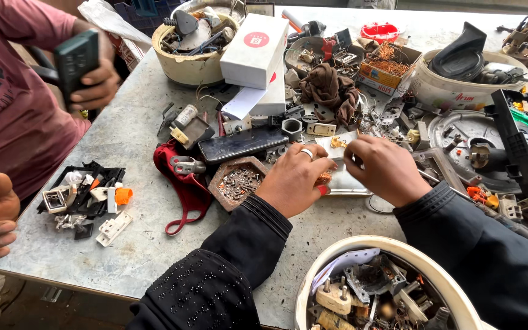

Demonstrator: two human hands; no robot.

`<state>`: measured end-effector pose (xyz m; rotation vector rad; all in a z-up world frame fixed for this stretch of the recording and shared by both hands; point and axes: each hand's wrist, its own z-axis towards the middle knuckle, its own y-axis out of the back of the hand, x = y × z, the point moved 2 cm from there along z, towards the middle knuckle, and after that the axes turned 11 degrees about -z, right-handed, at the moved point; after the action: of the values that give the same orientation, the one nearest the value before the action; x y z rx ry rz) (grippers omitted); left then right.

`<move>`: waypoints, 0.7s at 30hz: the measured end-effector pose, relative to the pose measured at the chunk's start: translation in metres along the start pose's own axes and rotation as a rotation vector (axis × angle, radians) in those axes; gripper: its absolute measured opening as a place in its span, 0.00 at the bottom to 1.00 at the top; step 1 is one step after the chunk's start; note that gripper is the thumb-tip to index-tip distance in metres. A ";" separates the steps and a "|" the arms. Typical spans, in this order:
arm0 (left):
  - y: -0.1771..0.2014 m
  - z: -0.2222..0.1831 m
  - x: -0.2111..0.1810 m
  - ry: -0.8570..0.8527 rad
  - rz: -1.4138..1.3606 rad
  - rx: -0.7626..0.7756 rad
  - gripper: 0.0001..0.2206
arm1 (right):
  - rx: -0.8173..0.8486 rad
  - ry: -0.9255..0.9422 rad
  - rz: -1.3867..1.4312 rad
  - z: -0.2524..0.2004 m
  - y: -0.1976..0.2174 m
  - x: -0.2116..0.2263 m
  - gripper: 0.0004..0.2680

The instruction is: The person separates copper wiring and small components from an electronic motor assembly by hand and places the sorted pieces into a white bucket.

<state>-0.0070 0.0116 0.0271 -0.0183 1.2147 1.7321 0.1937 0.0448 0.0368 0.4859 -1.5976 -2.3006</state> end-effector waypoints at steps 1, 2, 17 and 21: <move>-0.001 -0.001 0.000 0.011 0.010 -0.004 0.18 | -0.065 -0.010 0.015 0.001 0.005 0.002 0.07; -0.002 0.000 0.001 0.019 0.015 -0.011 0.19 | -0.090 0.000 0.049 0.003 0.010 0.003 0.08; -0.021 -0.001 -0.005 -0.148 0.040 0.023 0.14 | 0.215 0.287 0.640 -0.098 0.141 -0.012 0.11; -0.031 0.000 -0.007 -0.171 0.100 0.022 0.09 | 0.283 0.249 0.437 -0.096 0.108 -0.012 0.11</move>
<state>0.0189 0.0073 0.0093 0.2032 1.1245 1.7674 0.2516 -0.0670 0.1081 0.4162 -1.7082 -1.6414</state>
